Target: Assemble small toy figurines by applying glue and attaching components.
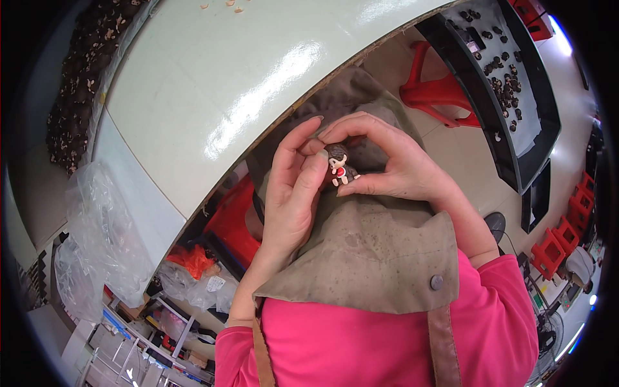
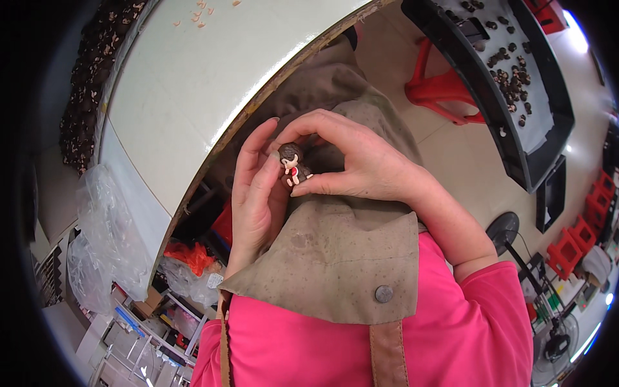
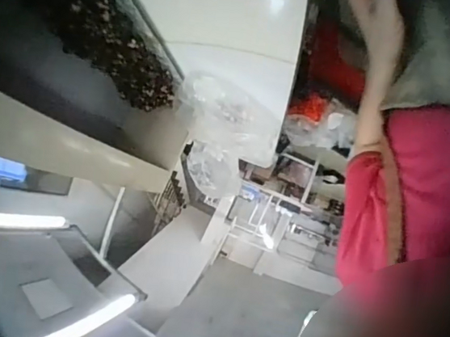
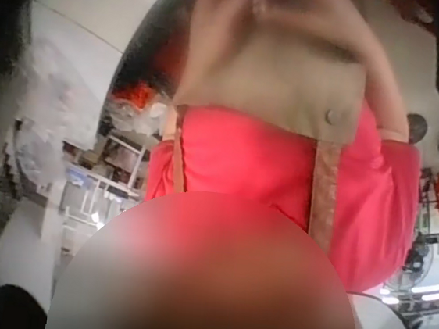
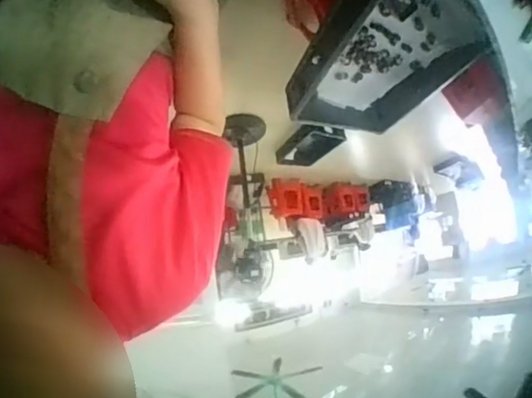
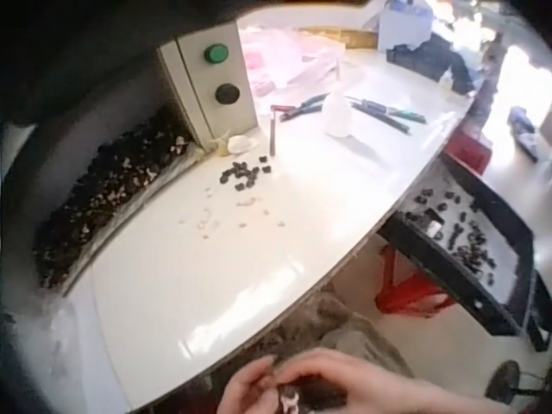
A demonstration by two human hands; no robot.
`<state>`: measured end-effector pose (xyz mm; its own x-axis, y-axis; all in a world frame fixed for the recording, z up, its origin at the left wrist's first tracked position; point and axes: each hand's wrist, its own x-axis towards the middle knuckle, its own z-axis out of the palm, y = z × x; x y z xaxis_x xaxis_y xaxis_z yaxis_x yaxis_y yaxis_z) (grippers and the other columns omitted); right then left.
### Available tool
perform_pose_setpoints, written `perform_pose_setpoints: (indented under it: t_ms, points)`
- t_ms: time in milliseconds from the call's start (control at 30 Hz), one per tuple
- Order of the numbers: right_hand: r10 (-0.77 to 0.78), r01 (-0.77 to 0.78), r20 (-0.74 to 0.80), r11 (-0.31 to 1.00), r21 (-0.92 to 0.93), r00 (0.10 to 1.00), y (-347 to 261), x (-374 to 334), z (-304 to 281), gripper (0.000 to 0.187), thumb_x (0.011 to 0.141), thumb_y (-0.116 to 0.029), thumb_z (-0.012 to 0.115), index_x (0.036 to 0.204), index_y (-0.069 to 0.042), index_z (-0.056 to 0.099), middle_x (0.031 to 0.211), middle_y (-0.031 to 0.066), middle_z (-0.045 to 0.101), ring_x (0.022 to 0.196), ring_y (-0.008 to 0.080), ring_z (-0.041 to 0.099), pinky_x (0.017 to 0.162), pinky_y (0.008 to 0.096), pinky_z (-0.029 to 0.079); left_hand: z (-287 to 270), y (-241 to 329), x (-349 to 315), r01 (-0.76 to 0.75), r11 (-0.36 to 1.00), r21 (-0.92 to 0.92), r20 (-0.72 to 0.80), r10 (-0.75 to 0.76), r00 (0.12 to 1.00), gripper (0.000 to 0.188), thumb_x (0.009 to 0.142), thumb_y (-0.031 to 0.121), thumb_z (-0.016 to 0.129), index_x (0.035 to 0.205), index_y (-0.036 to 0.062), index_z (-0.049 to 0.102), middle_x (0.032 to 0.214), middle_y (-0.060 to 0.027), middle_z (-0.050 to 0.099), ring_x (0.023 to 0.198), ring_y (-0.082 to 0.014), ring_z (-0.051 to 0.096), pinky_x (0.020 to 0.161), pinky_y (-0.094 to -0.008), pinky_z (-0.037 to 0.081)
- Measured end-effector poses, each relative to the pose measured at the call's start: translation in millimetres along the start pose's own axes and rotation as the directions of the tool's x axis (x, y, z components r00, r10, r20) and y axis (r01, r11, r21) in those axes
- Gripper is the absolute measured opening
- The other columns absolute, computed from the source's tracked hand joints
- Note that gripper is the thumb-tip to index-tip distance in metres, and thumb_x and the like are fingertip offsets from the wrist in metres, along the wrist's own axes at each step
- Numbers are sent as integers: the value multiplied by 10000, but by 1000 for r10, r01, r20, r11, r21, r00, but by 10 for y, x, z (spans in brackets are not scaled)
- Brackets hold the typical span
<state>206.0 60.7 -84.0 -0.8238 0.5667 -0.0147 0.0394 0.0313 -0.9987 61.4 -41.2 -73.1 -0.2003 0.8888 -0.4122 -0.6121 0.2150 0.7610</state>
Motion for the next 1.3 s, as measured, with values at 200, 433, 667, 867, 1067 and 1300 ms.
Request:
perform_pose_setpoints:
  t_ms: [200, 433, 667, 867, 1067, 1300]
  points:
    - [-38, 38, 7, 997, -61, 999, -19, -11, -148, 524, 686, -147, 776, 1136, -44, 527, 1120, 92, 557, 1060, 217, 533, 887, 325, 440, 156, 43, 55, 28, 996, 82, -14, -27, 1000, 420, 927, 84, 486, 1328, 28, 374, 980, -39, 504, 916, -101, 504, 836, -244, 418]
    - [221, -236, -170, 969, -73, 960, -10, -205, -835, 467, 728, -187, 750, 1097, -23, 516, 963, 71, 618, 894, 158, 592, 821, 297, 475, 194, 25, -3, 57, 990, 130, -63, -49, 997, 429, 934, 106, 492, 1336, 34, 358, 999, -43, 518, 874, -114, 518, 817, -257, 446]
    - [326, -95, -793, 941, 325, 515, 136, -560, -2041, 395, 856, -232, 624, 1162, -15, 500, 1019, 62, 618, 871, 110, 588, 738, 238, 452, 436, 132, -76, 96, 976, 195, 36, -105, 994, 389, 913, 77, 514, 1283, 12, 415, 965, -47, 542, 864, -109, 527, 813, -243, 437]
    - [269, 335, -905, 863, 379, 329, 469, -560, -1960, 325, 911, -211, 554, 1183, -42, 499, 1042, 55, 609, 854, 120, 579, 710, 244, 448, 432, 157, -94, 47, 965, 258, 115, -79, 990, 402, 899, 57, 523, 1284, 16, 417, 985, -52, 546, 890, -111, 522, 836, -237, 424]
    - [343, 161, -775, 857, 489, 530, 528, -479, -1534, 227, 928, -227, 529, 1097, -77, 554, 949, 5, 598, 762, 60, 531, 687, 212, 427, 529, 209, -126, 44, 946, 322, 142, -95, 985, 395, 888, 39, 526, 1270, 18, 427, 984, -64, 564, 896, -119, 525, 843, -244, 422]
    - [443, -55, -641, 846, 530, 627, 481, -373, -1165, 193, 926, -234, 538, 1053, -92, 568, 918, -6, 595, 749, 55, 524, 680, 189, 421, 905, 980, -192, -768, 619, 166, 727, 449, 519, 275, 875, 163, 548, 1135, 98, 488, 757, -68, 582, 706, -212, 521, 674, -348, 443]
